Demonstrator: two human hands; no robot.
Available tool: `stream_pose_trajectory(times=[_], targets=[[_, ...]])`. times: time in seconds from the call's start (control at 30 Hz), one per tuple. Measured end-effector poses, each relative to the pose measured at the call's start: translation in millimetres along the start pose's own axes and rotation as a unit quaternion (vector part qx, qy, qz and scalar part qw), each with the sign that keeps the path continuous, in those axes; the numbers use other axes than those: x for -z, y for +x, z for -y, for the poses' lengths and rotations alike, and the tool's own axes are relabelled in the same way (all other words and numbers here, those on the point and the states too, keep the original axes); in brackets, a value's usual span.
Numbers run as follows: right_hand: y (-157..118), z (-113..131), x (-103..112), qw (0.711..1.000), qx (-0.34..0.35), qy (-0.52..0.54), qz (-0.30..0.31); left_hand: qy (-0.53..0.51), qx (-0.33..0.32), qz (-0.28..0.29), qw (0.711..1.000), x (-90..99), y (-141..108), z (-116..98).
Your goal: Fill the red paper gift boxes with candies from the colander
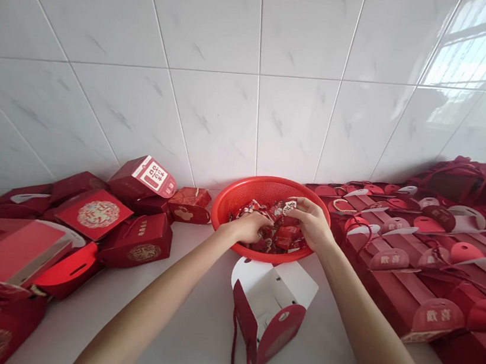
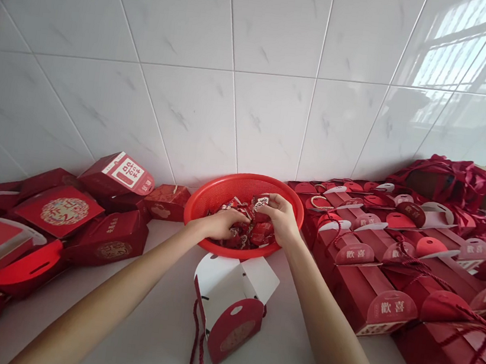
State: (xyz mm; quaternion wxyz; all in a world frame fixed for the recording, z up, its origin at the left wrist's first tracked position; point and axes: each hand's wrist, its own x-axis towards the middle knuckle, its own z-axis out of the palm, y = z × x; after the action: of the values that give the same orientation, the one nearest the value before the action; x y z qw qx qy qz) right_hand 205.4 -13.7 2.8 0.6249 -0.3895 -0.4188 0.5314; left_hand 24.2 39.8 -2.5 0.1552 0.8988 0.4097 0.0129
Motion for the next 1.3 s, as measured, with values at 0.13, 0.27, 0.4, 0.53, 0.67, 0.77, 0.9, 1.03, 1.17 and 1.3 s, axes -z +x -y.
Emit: stream_pose_trajectory(times=[0.13,0.27,0.4,0.53,0.67,0.77,0.9,1.03,1.17,1.3], targets=[[1,0,0,1.000,0.009,-0.004,-0.008,0.039,0.026,0.005,0.999,3.8,1,-2],[3,-1,1,1.000,0.017,-0.017,-0.006,0.045,0.033,0.017,0.998,8.0,6,-4],[3,-1,1,1.000,0.011,-0.010,-0.013,0.045,0.024,0.034,0.998,10.0,14,-6],[3,0,0,1.000,0.002,-0.003,-0.012,0.058,0.033,0.046,0.997,10.2,18,-8],[3,1,0,1.000,0.002,0.001,-0.009,0.077,0.046,0.063,0.994,10.3,20,-9],[3,0,0,1.000,-0.003,-0.002,-0.008,0.084,0.038,0.071,0.993,12.2,27,-12],[3,0,1,1.000,-0.001,0.004,-0.006,0.077,0.033,0.099,0.992,13.8,41,-17],[4,-1,2,1.000,0.002,-0.002,-0.012,0.028,0.027,0.129,0.991,13.4,46,-17],[5,-2,2,1.000,0.013,0.002,-0.019,-0.053,0.032,0.076,0.995,18.8,37,-3],[6,-2,1,0.999,0.012,0.020,-0.033,-0.145,0.048,-0.028,0.988,24.9,26,14]])
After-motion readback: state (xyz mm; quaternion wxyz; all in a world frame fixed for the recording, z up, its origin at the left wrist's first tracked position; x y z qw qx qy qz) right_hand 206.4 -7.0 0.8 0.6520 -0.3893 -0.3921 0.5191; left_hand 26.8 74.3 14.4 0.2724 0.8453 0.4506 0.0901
